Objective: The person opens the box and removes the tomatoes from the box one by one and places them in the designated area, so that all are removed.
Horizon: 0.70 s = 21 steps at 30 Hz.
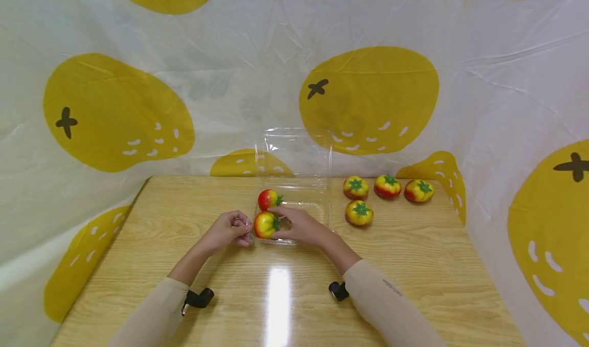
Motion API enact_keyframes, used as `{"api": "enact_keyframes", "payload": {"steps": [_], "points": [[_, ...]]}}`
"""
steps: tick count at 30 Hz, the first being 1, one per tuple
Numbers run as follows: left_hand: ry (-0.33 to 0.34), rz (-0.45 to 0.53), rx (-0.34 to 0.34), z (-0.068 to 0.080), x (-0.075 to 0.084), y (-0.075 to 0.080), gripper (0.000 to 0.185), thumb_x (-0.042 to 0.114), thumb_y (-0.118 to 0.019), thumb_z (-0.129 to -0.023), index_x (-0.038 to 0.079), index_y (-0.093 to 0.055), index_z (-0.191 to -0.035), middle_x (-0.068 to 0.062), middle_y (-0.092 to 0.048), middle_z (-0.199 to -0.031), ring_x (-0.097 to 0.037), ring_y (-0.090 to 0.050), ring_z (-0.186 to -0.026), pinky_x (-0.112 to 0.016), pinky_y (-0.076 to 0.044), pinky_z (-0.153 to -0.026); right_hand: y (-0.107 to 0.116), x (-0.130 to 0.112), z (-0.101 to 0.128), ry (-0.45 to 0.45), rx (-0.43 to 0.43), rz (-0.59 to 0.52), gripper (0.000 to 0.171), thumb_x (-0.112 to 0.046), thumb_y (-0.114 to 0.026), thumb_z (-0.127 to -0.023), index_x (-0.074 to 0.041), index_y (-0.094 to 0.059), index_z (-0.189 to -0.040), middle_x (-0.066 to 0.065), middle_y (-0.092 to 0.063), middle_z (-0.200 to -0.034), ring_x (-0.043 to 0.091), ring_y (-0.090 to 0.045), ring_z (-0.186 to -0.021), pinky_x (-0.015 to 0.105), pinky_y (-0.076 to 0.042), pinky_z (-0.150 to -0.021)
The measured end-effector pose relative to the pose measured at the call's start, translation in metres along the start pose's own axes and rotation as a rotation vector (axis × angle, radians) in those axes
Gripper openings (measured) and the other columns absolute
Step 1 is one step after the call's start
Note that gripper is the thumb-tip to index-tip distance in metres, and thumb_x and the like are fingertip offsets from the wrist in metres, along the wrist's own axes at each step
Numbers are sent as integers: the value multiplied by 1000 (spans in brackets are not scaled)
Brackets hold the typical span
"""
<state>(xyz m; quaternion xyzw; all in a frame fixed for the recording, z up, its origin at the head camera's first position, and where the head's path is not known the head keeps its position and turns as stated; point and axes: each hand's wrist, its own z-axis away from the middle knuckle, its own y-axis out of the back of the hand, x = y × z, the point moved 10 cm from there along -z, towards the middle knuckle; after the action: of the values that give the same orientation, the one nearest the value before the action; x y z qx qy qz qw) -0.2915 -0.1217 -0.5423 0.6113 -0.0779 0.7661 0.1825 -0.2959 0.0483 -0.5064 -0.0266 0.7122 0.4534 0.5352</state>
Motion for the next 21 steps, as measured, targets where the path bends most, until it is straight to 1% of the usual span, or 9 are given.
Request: {"api": "enact_keyframes", "payload": {"steps": [3, 7, 11, 16, 19, 21], "points": [[2, 6, 3, 0, 0, 0, 13, -2, -63, -100, -8, -54, -108, -15, -68, -82, -22, -74, -71, -42, -67, -71, -2, 0, -2, -7, -5, 16, 68, -35, -79, -93, -18, -49, -152, 7, -58, -148, 29, -62, -128, 49, -54, -109], [0, 20, 3, 1, 2, -1, 13, -2, -62, -101, -8, -54, -108, -19, -68, -84, -22, -74, -72, -39, -67, -69, -6, 0, -6, 7, -10, 35, 69, -36, -79, -93, -18, -49, -153, 9, -62, -141, 28, -64, -119, 46, -58, -102], [-2, 22, -5, 1, 4, -3, 14, -2, -62, -101, -9, -53, -109, -16, -67, -83, -23, -74, -72, -40, -67, -70, -10, 1, -8, -2, -18, 35, 70, -35, -78, -93, -20, -47, -154, 8, -62, -134, 25, -63, -110, 44, -58, -96], [-4, 25, -9, 1, 3, -3, 15, -2, -62, -101, -9, -53, -109, -14, -67, -83, -24, -74, -73, -41, -67, -71, -14, 3, -11, -32, -21, 41, 73, -39, -78, -93, -23, -45, -156, 4, -61, -134, 20, -59, -108, 41, -56, -95], [-5, 28, -8, 1, 3, -2, 16, -1, -62, -101, -10, -53, -110, -15, -67, -83, -24, -74, -73, -41, -67, -71, -15, 3, -13, -40, -22, 48, 73, -40, -77, -94, -23, -44, -157, 4, -62, -134, 19, -57, -105, 39, -55, -93], [-3, 25, -8, 1, 3, -2, 16, -1, -62, -101, -10, -52, -110, -14, -67, -83, -24, -74, -73, -42, -67, -71, -16, 3, -14, -47, -21, 52, 73, -40, -77, -94, -23, -44, -157, 4, -62, -135, 18, -57, -106, 37, -54, -93]]}}
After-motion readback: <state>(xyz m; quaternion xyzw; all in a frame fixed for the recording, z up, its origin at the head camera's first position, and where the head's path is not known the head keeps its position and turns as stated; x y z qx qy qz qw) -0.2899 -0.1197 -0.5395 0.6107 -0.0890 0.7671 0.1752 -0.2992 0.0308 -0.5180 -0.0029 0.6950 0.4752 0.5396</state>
